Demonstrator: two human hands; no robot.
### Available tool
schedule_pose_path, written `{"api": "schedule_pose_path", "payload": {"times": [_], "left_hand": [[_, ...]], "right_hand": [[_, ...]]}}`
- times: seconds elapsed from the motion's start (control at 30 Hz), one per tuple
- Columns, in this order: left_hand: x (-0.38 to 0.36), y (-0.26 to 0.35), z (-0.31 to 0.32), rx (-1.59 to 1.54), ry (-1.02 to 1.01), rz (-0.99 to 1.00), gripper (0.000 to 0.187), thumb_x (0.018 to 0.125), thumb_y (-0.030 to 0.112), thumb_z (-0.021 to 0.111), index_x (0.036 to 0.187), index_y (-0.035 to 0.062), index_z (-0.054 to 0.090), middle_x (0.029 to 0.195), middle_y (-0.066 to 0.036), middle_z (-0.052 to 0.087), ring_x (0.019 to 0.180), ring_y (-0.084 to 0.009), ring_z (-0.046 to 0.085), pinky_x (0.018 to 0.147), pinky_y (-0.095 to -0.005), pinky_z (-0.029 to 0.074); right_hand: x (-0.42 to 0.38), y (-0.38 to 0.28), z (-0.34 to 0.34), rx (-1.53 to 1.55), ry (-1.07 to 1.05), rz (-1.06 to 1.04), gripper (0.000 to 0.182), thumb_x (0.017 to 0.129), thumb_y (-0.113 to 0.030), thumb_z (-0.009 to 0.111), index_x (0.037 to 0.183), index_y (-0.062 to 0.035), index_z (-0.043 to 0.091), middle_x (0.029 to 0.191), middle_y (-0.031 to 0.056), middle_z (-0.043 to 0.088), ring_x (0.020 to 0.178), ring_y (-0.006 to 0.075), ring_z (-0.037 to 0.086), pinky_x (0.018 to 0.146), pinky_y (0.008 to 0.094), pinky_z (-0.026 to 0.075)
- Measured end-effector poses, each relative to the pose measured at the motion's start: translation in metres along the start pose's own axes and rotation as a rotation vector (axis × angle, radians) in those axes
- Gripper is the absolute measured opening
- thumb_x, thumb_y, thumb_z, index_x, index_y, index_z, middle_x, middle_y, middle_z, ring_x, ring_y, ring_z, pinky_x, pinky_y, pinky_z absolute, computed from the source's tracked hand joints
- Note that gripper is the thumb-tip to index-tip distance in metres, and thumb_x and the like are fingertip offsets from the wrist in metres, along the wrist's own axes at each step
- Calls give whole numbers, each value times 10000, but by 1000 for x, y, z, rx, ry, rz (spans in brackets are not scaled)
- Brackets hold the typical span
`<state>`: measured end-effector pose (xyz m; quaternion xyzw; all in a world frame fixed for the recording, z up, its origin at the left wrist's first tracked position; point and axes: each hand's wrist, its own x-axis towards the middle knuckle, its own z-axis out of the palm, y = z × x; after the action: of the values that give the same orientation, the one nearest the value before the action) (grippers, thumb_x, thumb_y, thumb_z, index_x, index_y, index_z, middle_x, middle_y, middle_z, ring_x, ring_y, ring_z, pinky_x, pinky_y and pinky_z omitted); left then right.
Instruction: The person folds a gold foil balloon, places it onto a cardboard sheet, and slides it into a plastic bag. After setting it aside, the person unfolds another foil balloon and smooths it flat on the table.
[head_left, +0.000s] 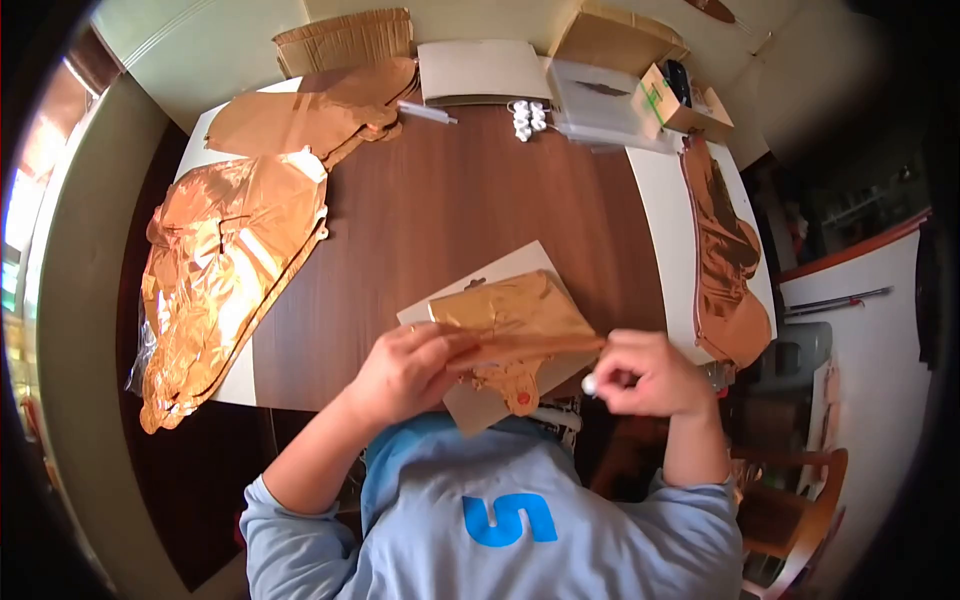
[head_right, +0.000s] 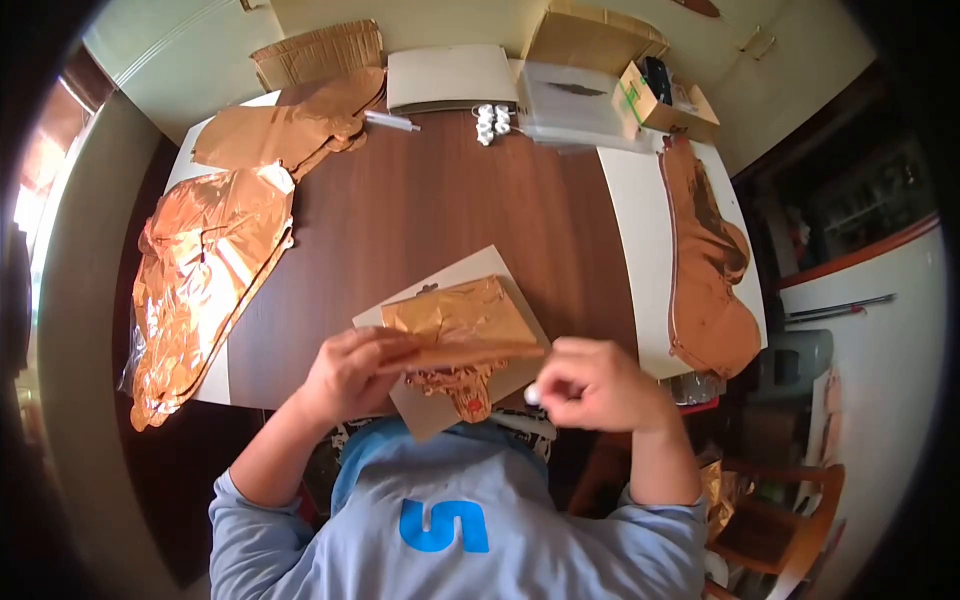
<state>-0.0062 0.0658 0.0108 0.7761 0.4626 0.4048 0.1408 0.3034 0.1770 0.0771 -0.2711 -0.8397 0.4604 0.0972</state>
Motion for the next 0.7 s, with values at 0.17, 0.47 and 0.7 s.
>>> {"api": "schedule_pose_path", "payload": {"times": [0.17, 0.47, 0.7], "left_hand": [[13, 13, -6, -91, 15, -166, 255, 812, -12, 693, 1066, -1, 676, 988, -181, 702, 852, -341, 711, 732, -379, 587], [8, 25, -1, -186, 92, -307, 157, 852, -41, 670, 1002, 2, 691, 931, -153, 700, 820, -302, 705, 713, -349, 549], [13, 30, 5, -179, 146, -315, 170, 868, -26, 669, 1034, -5, 699, 949, -161, 706, 840, -290, 707, 747, -349, 552]], "right_hand": [[28, 18, 74, -389, 355, -329, 375, 758, -115, 782, 1102, -57, 645, 1056, 108, 616, 1009, 317, 591, 902, 447, 477], [-15, 27, 87, -680, 162, -389, 492, 740, -196, 795, 1180, -32, 647, 1314, 140, 588, 1225, 325, 545, 1060, 505, 408], [21, 30, 83, -279, 460, -329, 179, 747, -56, 762, 914, -82, 704, 1029, 80, 697, 948, 291, 648, 850, 435, 494]]}}
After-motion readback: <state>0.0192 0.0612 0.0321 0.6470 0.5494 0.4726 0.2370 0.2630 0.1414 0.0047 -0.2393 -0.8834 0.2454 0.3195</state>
